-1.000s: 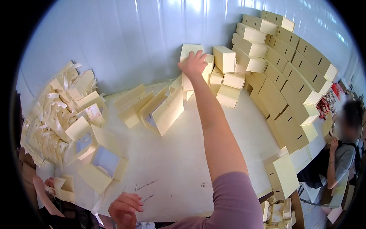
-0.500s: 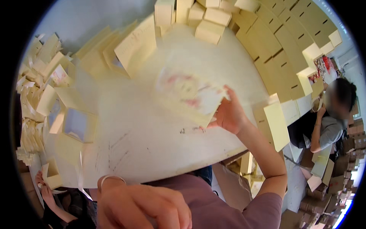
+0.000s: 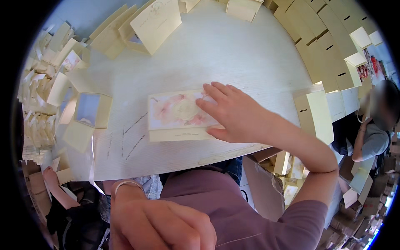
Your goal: The person repeatedly opens small cardboard boxes, places a white ribbon inside each one, and closes the flaps. The process is performed one box at a time on a table with many similar boxes nearby.
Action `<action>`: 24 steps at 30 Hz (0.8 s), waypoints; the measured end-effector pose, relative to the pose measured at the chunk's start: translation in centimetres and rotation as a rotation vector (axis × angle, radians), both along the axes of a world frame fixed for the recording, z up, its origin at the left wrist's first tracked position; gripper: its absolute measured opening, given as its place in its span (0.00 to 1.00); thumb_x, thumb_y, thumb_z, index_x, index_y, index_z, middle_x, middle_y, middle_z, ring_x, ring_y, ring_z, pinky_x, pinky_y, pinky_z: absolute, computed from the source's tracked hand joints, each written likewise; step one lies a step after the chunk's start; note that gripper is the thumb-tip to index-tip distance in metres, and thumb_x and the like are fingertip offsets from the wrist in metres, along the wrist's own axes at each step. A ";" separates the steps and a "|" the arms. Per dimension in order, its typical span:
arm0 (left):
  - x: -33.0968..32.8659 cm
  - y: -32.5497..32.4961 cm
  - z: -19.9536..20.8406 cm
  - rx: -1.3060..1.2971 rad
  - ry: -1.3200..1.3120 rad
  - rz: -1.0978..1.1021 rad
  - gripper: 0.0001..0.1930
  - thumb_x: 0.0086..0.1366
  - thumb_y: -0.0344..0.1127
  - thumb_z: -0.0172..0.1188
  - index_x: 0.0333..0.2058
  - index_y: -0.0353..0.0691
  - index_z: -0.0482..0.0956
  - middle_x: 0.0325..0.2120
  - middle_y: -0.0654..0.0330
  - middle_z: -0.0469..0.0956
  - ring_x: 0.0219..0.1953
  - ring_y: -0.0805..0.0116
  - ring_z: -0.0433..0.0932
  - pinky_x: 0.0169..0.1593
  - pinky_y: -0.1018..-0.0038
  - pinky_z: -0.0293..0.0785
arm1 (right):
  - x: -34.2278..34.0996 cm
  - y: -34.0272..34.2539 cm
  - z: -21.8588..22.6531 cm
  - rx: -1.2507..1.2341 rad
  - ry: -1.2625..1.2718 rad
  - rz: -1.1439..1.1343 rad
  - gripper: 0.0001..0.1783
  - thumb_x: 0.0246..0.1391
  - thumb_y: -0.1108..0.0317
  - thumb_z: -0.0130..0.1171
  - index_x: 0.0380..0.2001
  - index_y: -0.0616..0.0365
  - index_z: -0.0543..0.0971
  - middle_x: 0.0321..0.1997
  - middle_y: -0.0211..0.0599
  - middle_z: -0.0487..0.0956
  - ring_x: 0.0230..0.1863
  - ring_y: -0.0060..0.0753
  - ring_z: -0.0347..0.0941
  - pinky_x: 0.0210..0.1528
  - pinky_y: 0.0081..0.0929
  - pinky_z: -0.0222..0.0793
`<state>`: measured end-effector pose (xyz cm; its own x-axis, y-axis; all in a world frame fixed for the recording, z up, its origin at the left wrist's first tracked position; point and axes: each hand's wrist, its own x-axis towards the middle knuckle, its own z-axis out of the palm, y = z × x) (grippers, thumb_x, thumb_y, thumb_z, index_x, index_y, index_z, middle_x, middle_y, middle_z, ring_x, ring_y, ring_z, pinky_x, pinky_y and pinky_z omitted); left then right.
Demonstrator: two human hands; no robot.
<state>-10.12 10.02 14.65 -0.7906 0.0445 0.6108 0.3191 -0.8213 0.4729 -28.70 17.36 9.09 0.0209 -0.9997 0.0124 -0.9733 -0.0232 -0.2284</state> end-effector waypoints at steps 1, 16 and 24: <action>0.0 -0.4 0.0 -0.162 0.000 0.108 0.11 0.49 0.35 0.62 0.27 0.33 0.76 0.30 0.53 0.70 0.30 0.64 0.70 0.30 0.76 0.68 | -0.3 0.0 0.7 0.032 0.030 0.016 0.33 0.38 0.62 0.61 0.50 0.58 0.64 0.55 0.55 0.60 0.57 0.54 0.56 0.56 0.39 0.57; -2.9 -10.1 -5.6 -2.077 -0.423 1.094 0.14 0.50 0.32 0.56 0.38 0.36 0.72 0.31 0.55 0.75 0.33 0.57 0.73 0.35 0.65 0.69 | -3.2 -4.3 1.6 0.097 -0.299 -0.129 0.24 0.45 0.67 0.53 0.47 0.64 0.68 0.46 0.46 0.70 0.43 0.45 0.69 0.42 0.33 0.67; -4.8 -10.8 -0.7 -1.581 -0.966 0.419 0.18 0.55 0.30 0.46 0.46 0.33 0.66 0.31 0.52 0.74 0.28 0.65 0.74 0.32 0.70 0.69 | 0.1 -7.8 -3.2 -0.057 0.263 -0.360 0.19 0.47 0.57 0.51 0.35 0.62 0.70 0.32 0.40 0.72 0.36 0.42 0.68 0.39 0.36 0.63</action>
<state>-14.96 -0.79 13.95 -0.8958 -0.2166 -0.3880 -0.4416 0.5322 0.7224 -28.62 9.59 5.88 -0.3183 -0.9418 0.1080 -0.9465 0.3221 0.0194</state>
